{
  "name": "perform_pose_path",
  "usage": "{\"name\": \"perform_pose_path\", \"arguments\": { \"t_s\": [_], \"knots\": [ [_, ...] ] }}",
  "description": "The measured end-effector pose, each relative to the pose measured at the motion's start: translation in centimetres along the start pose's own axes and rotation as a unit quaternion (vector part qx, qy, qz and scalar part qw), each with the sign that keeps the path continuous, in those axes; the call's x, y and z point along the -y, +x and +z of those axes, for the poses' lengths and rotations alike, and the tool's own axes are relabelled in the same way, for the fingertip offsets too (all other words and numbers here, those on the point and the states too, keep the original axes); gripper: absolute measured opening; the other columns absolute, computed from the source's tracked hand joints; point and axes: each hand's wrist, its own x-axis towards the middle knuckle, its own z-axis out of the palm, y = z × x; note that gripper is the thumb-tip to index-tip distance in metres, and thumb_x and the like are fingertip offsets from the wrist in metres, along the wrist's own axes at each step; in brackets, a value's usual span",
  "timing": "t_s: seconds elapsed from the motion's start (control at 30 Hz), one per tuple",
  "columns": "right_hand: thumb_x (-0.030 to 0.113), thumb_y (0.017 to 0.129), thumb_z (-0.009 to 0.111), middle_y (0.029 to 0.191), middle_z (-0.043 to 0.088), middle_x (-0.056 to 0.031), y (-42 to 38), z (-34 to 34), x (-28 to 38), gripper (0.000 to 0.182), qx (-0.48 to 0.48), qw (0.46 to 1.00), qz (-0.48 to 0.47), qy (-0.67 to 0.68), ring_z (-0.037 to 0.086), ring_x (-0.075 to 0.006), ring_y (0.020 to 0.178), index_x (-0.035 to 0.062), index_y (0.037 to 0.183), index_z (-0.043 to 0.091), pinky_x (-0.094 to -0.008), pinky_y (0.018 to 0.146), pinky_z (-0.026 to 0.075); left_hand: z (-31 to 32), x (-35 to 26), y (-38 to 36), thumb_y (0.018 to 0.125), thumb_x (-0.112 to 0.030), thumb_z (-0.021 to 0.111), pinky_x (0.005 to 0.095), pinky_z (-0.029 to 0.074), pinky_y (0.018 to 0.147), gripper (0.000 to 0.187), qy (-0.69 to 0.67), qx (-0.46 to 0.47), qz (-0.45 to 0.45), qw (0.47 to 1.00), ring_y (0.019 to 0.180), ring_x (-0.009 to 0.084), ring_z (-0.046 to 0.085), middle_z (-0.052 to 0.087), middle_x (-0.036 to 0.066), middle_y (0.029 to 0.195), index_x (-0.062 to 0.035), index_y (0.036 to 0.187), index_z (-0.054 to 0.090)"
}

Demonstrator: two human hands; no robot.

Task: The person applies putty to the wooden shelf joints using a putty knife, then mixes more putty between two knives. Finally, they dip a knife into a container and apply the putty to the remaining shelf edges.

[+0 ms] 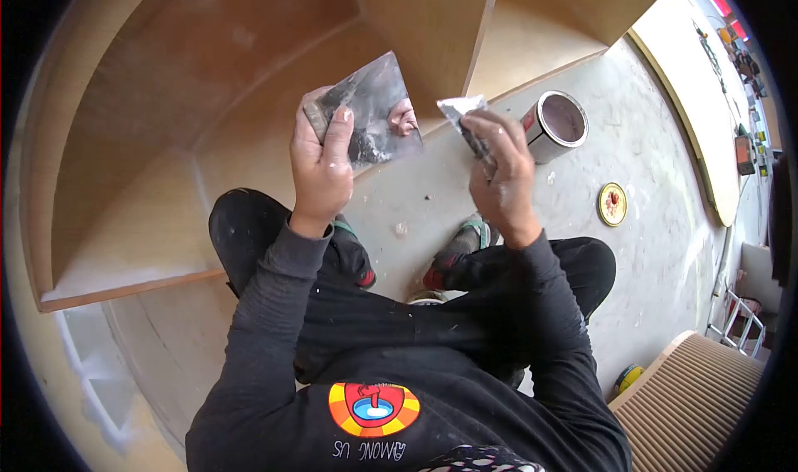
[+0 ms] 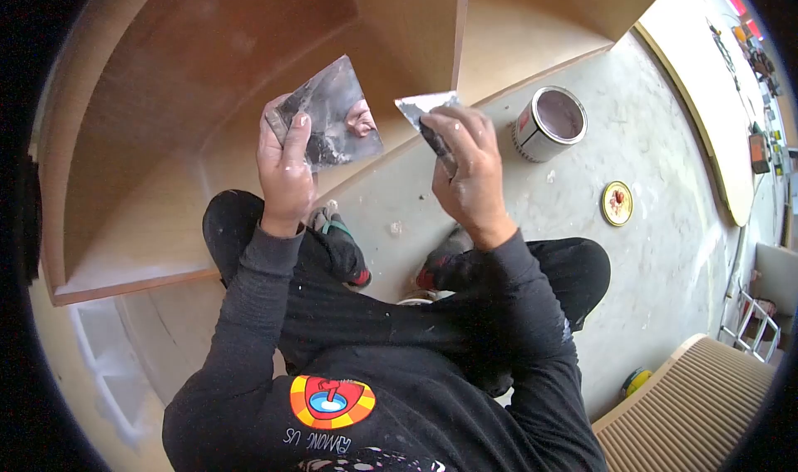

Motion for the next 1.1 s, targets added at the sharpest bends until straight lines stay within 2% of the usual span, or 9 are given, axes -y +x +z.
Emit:
{"name": "perform_pose_path", "arguments": {
  "t_s": [0.03, 0.3, 0.43, 0.5, 0.63, 0.7, 0.8, 0.93, 1.1],
  "knots": [
    [-0.014, 0.065, 0.054, 0.111, 0.063, -0.0126, 0.5, -0.8, 0.5, 0.049, 0.010, 1.000, -0.015, -0.010, 0.057, -0.0363, 0.109, 0.0043, 0.108, 0.066, -0.0427, 0.094, 0.046, -0.4, 0.2, -0.2, 0.101, -0.009, 0.048, 0.0296, 0.046, 0.092, 0.021, 0.181, 0.012, 0.091, 0.979, 0.101, 0.0136, 0.056, 0.061, 0.008, 0.110, 0.0000, 0.119, 0.053],
    [-0.005, 0.068, 0.060, 0.116, 0.062, -0.0064, -0.7, 0.1, 2.4, 0.048, 0.123, 0.987, -0.063, -0.079, 0.054, -0.0303, 0.117, 0.0116, 0.114, 0.066, -0.0434, 0.092, 0.043, 0.5, 0.3, -1.2, 0.099, -0.011, 0.053, 0.0305, 0.051, 0.072, 0.020, 0.289, 0.078, 0.153, 0.942, 0.076, 0.0174, 0.064, 0.067, 0.012, 0.087, 0.0008, 0.116, 0.053],
    [0.001, 0.070, 0.061, 0.115, 0.063, -0.0053, -2.1, 1.4, 3.8, 0.046, 0.206, 0.974, -0.073, -0.052, 0.053, -0.0286, 0.117, 0.0131, 0.113, 0.066, -0.0444, 0.090, 0.043, -0.2, 0.7, -0.9, 0.099, -0.011, 0.053, 0.0297, 0.050, 0.076, 0.021, 0.326, 0.072, 0.160, 0.929, 0.082, 0.0160, 0.063, 0.066, 0.011, 0.093, 0.0012, 0.116, 0.053],
    [-0.010, 0.062, 0.053, 0.116, 0.063, -0.0134, -2.5, 1.9, 3.0, 0.056, 0.267, 0.963, -0.046, -0.012, 0.054, -0.0343, 0.118, 0.0080, 0.114, 0.065, -0.0440, 0.096, 0.045, -0.7, 0.6, 0.0, 0.101, -0.011, 0.050, 0.0280, 0.047, 0.088, 0.023, 0.248, -0.007, 0.176, 0.953, 0.097, 0.0145, 0.059, 0.063, 0.010, 0.108, 0.0014, 0.120, 0.051],
    [-0.017, 0.061, 0.042, 0.120, 0.059, -0.0199, -0.8, 1.3, 1.7, 0.059, 0.068, 0.985, 0.039, 0.152, 0.054, -0.0364, 0.120, 0.0007, 0.114, 0.062, -0.0417, 0.103, 0.043, -2.3, 1.0, 1.4, 0.100, -0.010, 0.049, 0.0308, 0.050, 0.090, 0.025, 0.131, -0.048, 0.136, 0.981, 0.099, 0.0159, 0.061, 0.061, 0.009, 0.115, -0.0008, 0.124, 0.050],
    [-0.018, 0.059, 0.048, 0.121, 0.056, -0.0183, -0.3, 0.6, 2.6, 0.064, 0.035, 0.985, 0.011, 0.171, 0.054, -0.0385, 0.114, 0.0034, 0.119, 0.061, -0.0417, 0.100, 0.045, -0.7, 1.6, 0.6, 0.099, -0.009, 0.050, 0.0344, 0.052, 0.091, 0.028, -0.156, -0.049, -0.141, 0.976, 0.104, 0.0203, 0.063, 0.061, 0.010, 0.119, -0.0040, 0.126, 0.050],
    [-0.019, 0.060, 0.052, 0.120, 0.054, -0.0153, -1.7, 2.2, 2.8, 0.066, 0.028, 0.989, -0.057, 0.135, 0.051, -0.0382, 0.114, 0.0116, 0.118, 0.064, -0.0450, 0.100, 0.044, 1.2, 1.2, -1.0, 0.099, -0.008, 0.047, 0.0407, 0.053, 0.095, 0.028, -0.212, 0.012, -0.271, 0.939, 0.111, 0.0233, 0.062, 0.060, 0.010, 0.121, -0.0045, 0.126, 0.049],
    [-0.015, 0.063, 0.057, 0.120, 0.056, -0.0126, -1.6, 2.1, 1.9, 0.062, 0.061, 0.994, -0.073, 0.053, 0.049, -0.0378, 0.115, 0.0131, 0.117, 0.065, -0.0467, 0.099, 0.044, 0.8, 2.1, -1.0, 0.100, -0.009, 0.045, 0.0412, 0.054, 0.094, 0.028, -0.202, 0.020, -0.198, 0.959, 0.113, 0.0240, 0.060, 0.059, 0.010, 0.122, -0.0048, 0.127, 0.048],
    [-0.010, 0.064, 0.056, 0.120, 0.057, -0.0108, -1.8, 0.7, -0.8, 0.059, 0.103, 0.993, 0.023, -0.055, 0.050, -0.0371, 0.114, 0.0122, 0.118, 0.064, -0.0465, 0.098, 0.043, 0.3, 1.2, -0.1, 0.099, -0.011, 0.049, 0.0392, 0.049, 0.097, 0.027, -0.167, -0.019, -0.092, 0.981, 0.112, 0.0217, 0.060, 0.059, 0.010, 0.121, -0.0051, 0.126, 0.050]
  ]
}}
